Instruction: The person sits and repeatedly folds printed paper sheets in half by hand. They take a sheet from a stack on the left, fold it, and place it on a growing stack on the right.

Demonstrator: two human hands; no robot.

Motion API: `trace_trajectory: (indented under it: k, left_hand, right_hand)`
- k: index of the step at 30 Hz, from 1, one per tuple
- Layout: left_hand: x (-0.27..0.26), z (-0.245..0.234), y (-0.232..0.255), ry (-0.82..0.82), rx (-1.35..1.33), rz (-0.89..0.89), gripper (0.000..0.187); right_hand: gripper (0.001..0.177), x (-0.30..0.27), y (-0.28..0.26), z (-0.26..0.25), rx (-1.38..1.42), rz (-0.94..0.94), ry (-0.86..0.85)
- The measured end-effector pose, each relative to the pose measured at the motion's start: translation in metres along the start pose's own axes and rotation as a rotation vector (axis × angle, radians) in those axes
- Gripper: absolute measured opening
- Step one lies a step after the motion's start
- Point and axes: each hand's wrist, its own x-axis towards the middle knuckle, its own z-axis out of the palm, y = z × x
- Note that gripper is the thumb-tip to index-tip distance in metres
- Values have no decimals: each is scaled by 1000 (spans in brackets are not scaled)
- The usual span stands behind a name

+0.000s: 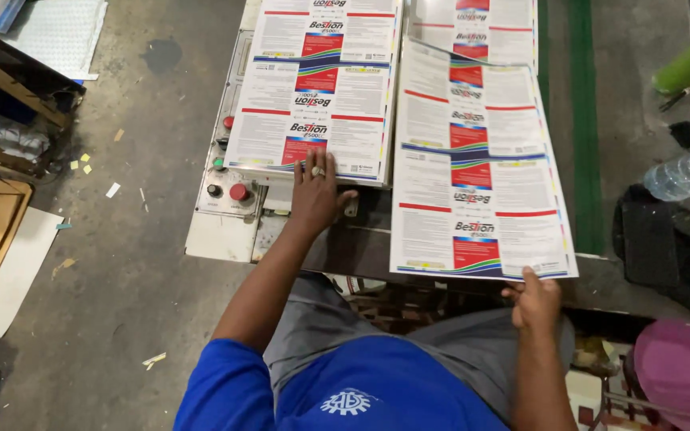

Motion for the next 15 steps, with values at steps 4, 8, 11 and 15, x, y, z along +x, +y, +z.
trace_trajectory:
  k: [4, 8, 11, 15]
  left_hand:
    - [-23, 16, -17, -220, -54, -67, 70]
    - [-27, 15, -28, -188, -59, -9, 38]
    - [-18, 2, -30, -149, -137, -10, 29]
    - [-14, 7, -35, -163, -159, -48, 20]
  right_hand:
    - [25, 3, -2, -9, -90, 14, 42]
    - [30, 26, 0, 8, -120, 36, -17]
    - [32, 55, -9, 41, -57, 46, -165]
    - [32, 124, -15, 85, -81, 35, -167]
